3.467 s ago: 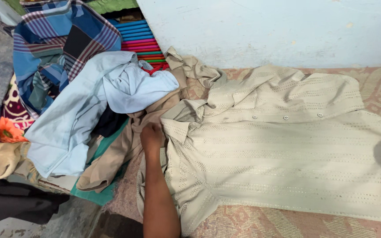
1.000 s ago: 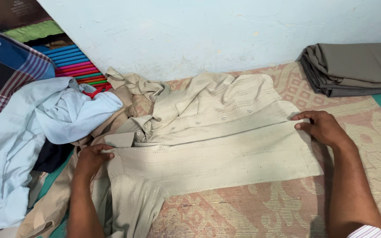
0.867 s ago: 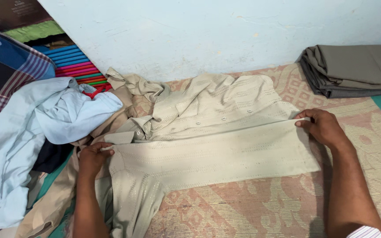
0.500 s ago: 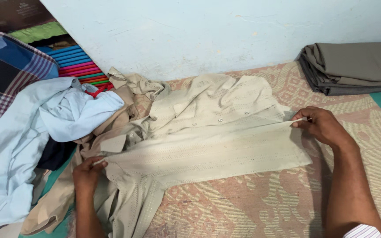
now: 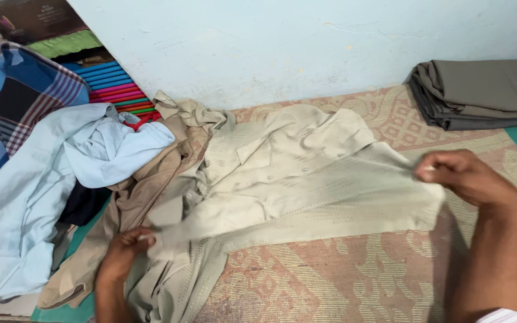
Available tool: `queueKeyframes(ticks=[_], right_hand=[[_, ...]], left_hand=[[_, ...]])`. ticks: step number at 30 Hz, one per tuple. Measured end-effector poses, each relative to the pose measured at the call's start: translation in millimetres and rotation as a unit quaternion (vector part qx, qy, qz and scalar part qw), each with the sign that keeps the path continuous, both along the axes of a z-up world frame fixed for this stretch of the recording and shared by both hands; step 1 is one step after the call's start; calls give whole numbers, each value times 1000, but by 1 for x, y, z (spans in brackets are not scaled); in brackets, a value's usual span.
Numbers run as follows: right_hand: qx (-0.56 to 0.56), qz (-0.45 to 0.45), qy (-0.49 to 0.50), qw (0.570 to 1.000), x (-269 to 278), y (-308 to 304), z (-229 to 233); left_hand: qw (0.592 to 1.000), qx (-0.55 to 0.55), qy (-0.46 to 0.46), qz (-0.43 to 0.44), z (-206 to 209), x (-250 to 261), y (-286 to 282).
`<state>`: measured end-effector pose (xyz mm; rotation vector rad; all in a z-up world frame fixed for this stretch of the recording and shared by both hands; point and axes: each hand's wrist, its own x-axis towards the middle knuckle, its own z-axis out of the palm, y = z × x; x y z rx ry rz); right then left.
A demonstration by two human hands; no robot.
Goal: The person folds a pair of trousers on a bed, smooths them by hand, then unfolds and spreads out a patterned shirt to align the front panels.
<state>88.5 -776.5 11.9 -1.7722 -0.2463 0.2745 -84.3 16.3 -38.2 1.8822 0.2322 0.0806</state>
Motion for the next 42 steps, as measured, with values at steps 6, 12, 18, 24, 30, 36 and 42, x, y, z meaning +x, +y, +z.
queueKeyframes(ticks=[6,12,18,24,30,36,42], right_hand=[[-165,-69,27,983,-4,-53,-57],[-372,-247,-7,895,53,-22,-72],[-396,-254,38,882,45,49,-54],[-471,-173,-13,865,47,76,-56],[-450,-152,-64,878,44,99,-65],[-337,-135,4,932,43,87,-47],[-245,-3,14,969,18,74,0]], left_hand=[[940,-18,314,-131,63,-36,-27],[979,167,105,48,78,23,-39],[929,356,-49,91,0,160,-45],[836,518,74,167,-47,196,-114],[880,465,42,89,-52,191,-99],[973,224,47,21,-4,179,-123],[818,528,75,215,-9,159,-70]])
